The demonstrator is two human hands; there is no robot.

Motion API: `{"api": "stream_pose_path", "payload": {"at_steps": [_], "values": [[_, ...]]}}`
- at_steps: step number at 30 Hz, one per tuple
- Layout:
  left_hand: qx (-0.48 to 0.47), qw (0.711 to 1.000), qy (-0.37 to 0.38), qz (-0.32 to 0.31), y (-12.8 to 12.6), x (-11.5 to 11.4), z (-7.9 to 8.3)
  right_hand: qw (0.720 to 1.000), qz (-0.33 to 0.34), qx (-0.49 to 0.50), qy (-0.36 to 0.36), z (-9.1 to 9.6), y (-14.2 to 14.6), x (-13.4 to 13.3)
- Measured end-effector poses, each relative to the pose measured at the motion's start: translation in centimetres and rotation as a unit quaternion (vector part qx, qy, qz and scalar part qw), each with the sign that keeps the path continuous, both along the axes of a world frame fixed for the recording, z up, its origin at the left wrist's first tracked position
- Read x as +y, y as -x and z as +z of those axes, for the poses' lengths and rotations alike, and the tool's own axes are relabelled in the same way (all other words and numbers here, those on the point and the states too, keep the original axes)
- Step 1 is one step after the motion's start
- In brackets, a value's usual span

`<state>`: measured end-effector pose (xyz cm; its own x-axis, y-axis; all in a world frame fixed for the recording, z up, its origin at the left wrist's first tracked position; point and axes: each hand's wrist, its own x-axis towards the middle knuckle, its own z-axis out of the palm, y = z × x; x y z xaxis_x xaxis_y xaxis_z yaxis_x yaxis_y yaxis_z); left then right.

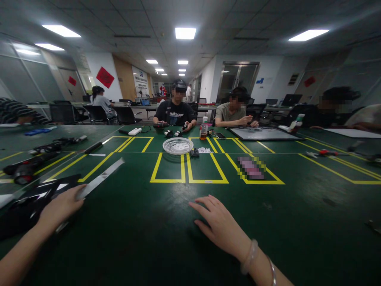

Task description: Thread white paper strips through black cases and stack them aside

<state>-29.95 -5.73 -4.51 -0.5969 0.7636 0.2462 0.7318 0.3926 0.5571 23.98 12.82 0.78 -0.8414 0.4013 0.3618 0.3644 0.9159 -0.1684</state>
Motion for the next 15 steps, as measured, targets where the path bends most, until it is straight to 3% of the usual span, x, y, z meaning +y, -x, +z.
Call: {"api": "stream_pose_path", "payload": {"at_steps": [2,8,11,15], "values": [[0.015,1.000,0.023,-0.004,-3.5,1.8,1.4,1.000,-0.001,0.000,0.000,0.0,0.0,0.0],[-0.106,0.977,0.071,-0.172,-16.3,6.2,6.1,1.000,0.008,0.015,-0.011,0.1,-0.1,-0.2],[-0.172,0.939,0.075,-0.287,-21.2,6.6,7.0,0.999,0.019,0.035,-0.024,0.2,0.0,-0.5],[-0.244,0.874,0.099,-0.408,-25.5,6.5,6.7,0.996,0.055,0.047,-0.047,0.0,0.1,-0.9]]}}
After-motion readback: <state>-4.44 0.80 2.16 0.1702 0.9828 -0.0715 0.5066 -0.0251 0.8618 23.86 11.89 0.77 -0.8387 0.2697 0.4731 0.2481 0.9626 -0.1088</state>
